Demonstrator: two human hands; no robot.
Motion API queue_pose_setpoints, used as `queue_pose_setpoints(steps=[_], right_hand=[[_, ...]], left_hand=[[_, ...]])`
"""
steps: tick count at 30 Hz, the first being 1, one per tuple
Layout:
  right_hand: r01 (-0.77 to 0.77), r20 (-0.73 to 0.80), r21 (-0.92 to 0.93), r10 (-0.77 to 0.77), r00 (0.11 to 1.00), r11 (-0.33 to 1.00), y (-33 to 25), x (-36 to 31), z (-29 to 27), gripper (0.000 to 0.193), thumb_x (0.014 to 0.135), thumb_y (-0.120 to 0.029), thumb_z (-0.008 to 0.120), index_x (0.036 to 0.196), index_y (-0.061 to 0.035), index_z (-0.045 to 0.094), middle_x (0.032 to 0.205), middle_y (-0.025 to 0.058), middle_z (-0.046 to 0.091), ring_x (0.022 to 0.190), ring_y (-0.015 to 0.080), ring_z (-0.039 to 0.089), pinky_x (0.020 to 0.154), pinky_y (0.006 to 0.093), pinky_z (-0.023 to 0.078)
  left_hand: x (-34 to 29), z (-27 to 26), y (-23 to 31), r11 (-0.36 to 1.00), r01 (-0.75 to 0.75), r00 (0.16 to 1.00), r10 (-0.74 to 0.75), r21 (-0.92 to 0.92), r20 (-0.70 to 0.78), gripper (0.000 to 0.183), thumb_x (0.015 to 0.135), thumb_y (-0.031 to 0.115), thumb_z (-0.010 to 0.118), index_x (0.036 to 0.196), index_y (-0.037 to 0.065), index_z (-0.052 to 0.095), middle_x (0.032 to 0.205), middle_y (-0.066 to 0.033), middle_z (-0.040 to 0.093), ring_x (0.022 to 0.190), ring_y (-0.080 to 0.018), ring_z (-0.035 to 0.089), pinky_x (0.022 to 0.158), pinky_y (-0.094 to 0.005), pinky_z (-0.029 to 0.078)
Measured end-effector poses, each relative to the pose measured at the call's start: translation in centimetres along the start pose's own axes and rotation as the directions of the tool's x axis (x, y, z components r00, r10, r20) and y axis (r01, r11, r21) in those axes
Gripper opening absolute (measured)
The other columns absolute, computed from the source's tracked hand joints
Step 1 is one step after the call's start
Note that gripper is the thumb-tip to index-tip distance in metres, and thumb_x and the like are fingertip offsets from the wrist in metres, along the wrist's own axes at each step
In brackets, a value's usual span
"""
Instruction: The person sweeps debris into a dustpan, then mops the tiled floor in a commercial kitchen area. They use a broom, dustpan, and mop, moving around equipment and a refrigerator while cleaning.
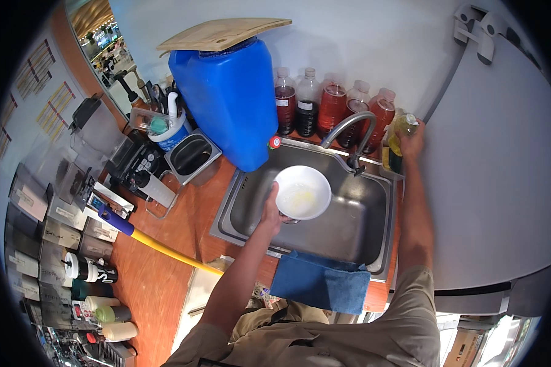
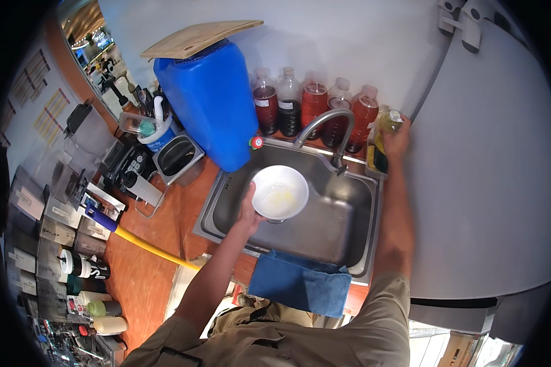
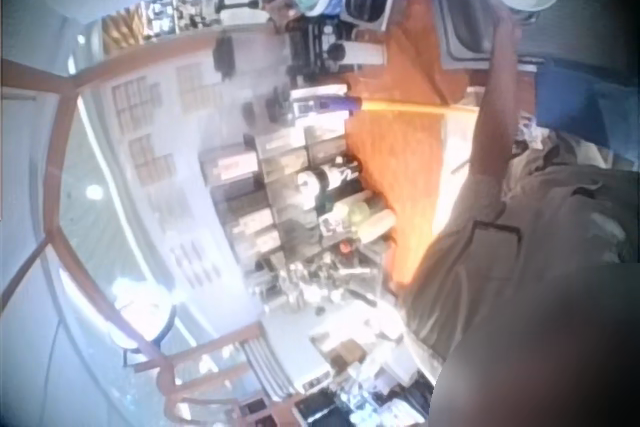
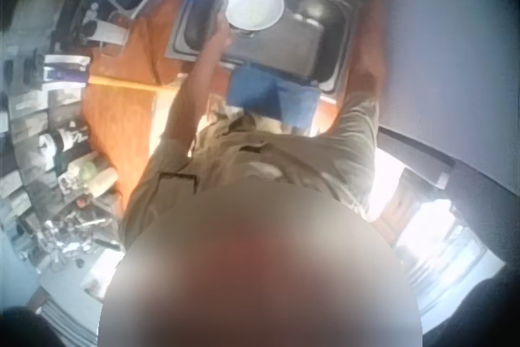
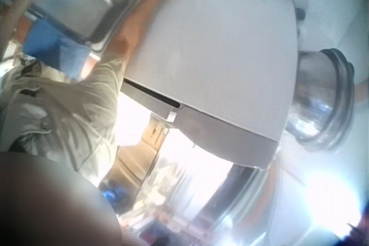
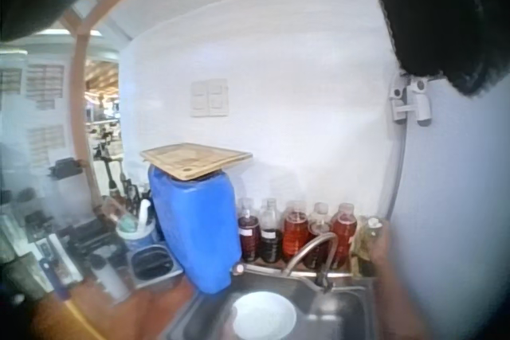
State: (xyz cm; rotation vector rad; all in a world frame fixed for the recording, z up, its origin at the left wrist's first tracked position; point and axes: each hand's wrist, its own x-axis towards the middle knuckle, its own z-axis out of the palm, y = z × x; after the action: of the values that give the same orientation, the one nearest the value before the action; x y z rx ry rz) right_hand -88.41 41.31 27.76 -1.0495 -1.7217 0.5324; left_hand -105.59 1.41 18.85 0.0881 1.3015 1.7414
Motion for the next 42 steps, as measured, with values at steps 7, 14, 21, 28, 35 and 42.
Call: queue_pose_setpoints(steps=[7, 14, 21, 28, 35, 42], right_hand=[[0.003, 0.053, -0.037, -0.001, 0.999, 0.999, 6.3, 1.9, 2.6, 0.073, 0.070, -0.012, 0.083, 0.133, -0.0110, 0.046, 0.125, 0.0195, 0.062, 0.118, 0.0380, 0.059, 0.101, 0.0434, 0.045], [-0.016, 0.030, -0.203, 0.022, 0.999, 0.979, 6.1, 0.8, 1.0, 0.076, 0.078, -0.018, 0.079, 0.141, -0.0056, 0.039, 0.132, 0.0239, 0.056, 0.122, 0.0402, 0.055, 0.106, 0.0453, 0.042], [-0.019, -0.011, 0.249, 0.023, 1.000, 0.968, -2.5, -15.3, 1.8, 0.023, 0.091, -0.012, 0.064, 0.111, -0.0019, 0.067, 0.105, 0.0165, 0.067, 0.097, 0.0311, 0.063, 0.089, 0.0407, 0.048], [0.658, 0.730, 0.137, -0.525, 0.438, 0.740, -9.8, -22.8, 4.4, 0.021, 0.086, -0.015, 0.059, 0.097, -0.0047, 0.073, 0.095, 0.0139, 0.071, 0.089, 0.0288, 0.064, 0.084, 0.0407, 0.050], [0.717, 0.998, 0.027, -0.055, 0.016, 0.697, -11.3, -22.8, 7.4, 0.027, 0.084, -0.018, 0.059, 0.101, -0.0018, 0.072, 0.110, 0.0228, 0.069, 0.105, 0.0343, 0.067, 0.087, 0.0457, 0.053], [0.728, 0.995, -0.045, -0.036, 0.095, 0.684, -10.4, -23.2, 8.7, 0.028, 0.089, -0.020, 0.053, 0.101, -0.0032, 0.073, 0.105, 0.0194, 0.071, 0.097, 0.0351, 0.068, 0.086, 0.0451, 0.052]], left_hand=[[-0.3, 0.5, -0.8, 0.999, 0.009, 1.000, -0.008, 0.032, -0.025, 0.077, 0.095, 0.069, 0.039, 0.147, 0.012, 0.041, 0.142, -0.0127, 0.052, 0.127, -0.0277, 0.054, 0.101, -0.0559, 0.043], [0.8, -0.1, -1.7, 1.000, -0.001, 0.999, 0.000, -0.026, -0.033, 0.079, 0.095, 0.068, 0.038, 0.148, 0.010, 0.036, 0.142, -0.0141, 0.051, 0.127, -0.0291, 0.054, 0.101, -0.0575, 0.043], [3.1, 0.8, -2.9, 0.999, -0.022, 1.000, 0.022, 0.025, -0.004, 0.080, 0.094, 0.070, 0.041, 0.150, 0.012, 0.035, 0.146, -0.0139, 0.047, 0.129, -0.0299, 0.051, 0.100, -0.0617, 0.039], [2.5, 1.5, -2.2, 0.993, -0.020, 1.000, 0.020, 0.119, -0.001, 0.080, 0.093, 0.069, 0.042, 0.151, 0.014, 0.034, 0.145, -0.0139, 0.046, 0.128, -0.0316, 0.051, 0.098, -0.0587, 0.043], [1.6, 0.4, -2.9, 0.993, 0.052, 0.996, -0.044, 0.106, -0.075, 0.082, 0.092, 0.071, 0.043, 0.150, 0.014, 0.035, 0.145, -0.0139, 0.045, 0.125, -0.0321, 0.052, 0.094, -0.0558, 0.047], [2.2, 0.3, -3.5, 0.998, 0.034, 0.999, -0.032, 0.059, -0.030, 0.087, 0.089, 0.074, 0.042, 0.150, 0.013, 0.035, 0.145, -0.0160, 0.045, 0.129, -0.0316, 0.048, 0.096, -0.0572, 0.044]])
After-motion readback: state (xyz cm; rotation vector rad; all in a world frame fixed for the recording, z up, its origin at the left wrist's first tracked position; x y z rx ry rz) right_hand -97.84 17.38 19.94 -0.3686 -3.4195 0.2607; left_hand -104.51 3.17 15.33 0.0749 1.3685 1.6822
